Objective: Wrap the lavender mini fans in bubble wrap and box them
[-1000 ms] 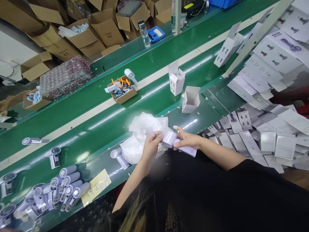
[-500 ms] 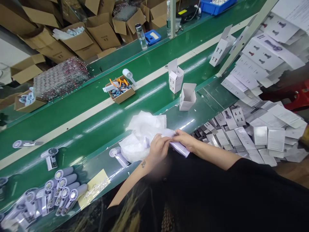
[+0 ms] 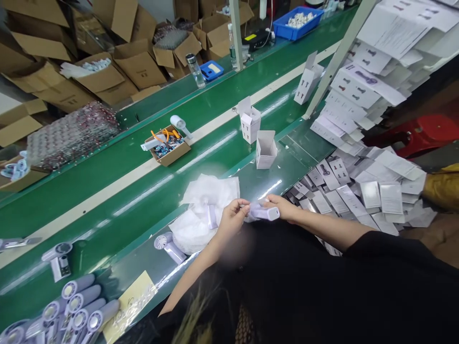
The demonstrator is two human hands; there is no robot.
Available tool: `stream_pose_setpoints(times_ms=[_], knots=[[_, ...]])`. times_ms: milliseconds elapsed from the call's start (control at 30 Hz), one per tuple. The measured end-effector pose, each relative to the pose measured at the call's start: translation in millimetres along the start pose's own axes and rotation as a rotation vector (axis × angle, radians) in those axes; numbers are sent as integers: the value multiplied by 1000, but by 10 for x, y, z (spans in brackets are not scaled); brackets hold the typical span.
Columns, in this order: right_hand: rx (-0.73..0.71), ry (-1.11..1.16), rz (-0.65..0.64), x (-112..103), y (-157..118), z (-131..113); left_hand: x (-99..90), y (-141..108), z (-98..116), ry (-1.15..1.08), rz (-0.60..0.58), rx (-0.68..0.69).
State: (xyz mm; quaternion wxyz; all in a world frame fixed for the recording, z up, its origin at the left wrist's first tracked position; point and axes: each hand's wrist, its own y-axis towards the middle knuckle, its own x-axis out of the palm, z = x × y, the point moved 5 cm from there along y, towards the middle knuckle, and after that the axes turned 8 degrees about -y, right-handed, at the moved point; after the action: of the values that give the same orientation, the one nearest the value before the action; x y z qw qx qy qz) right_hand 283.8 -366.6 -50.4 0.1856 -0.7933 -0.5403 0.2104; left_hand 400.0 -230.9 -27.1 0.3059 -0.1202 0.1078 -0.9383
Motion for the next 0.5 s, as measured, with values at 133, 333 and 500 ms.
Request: stream_pose_setpoints(times_ms=[133, 333, 500], knots=[[-294, -473, 68, -245, -239, -370, -7, 13, 113, -256, 68, -34], [-426, -500, -25, -340, -468, -651, 112, 73, 232, 117, -64, -18], [-326, -336, -29, -587, -445, -756, 80, 176, 372, 76, -61, 29]])
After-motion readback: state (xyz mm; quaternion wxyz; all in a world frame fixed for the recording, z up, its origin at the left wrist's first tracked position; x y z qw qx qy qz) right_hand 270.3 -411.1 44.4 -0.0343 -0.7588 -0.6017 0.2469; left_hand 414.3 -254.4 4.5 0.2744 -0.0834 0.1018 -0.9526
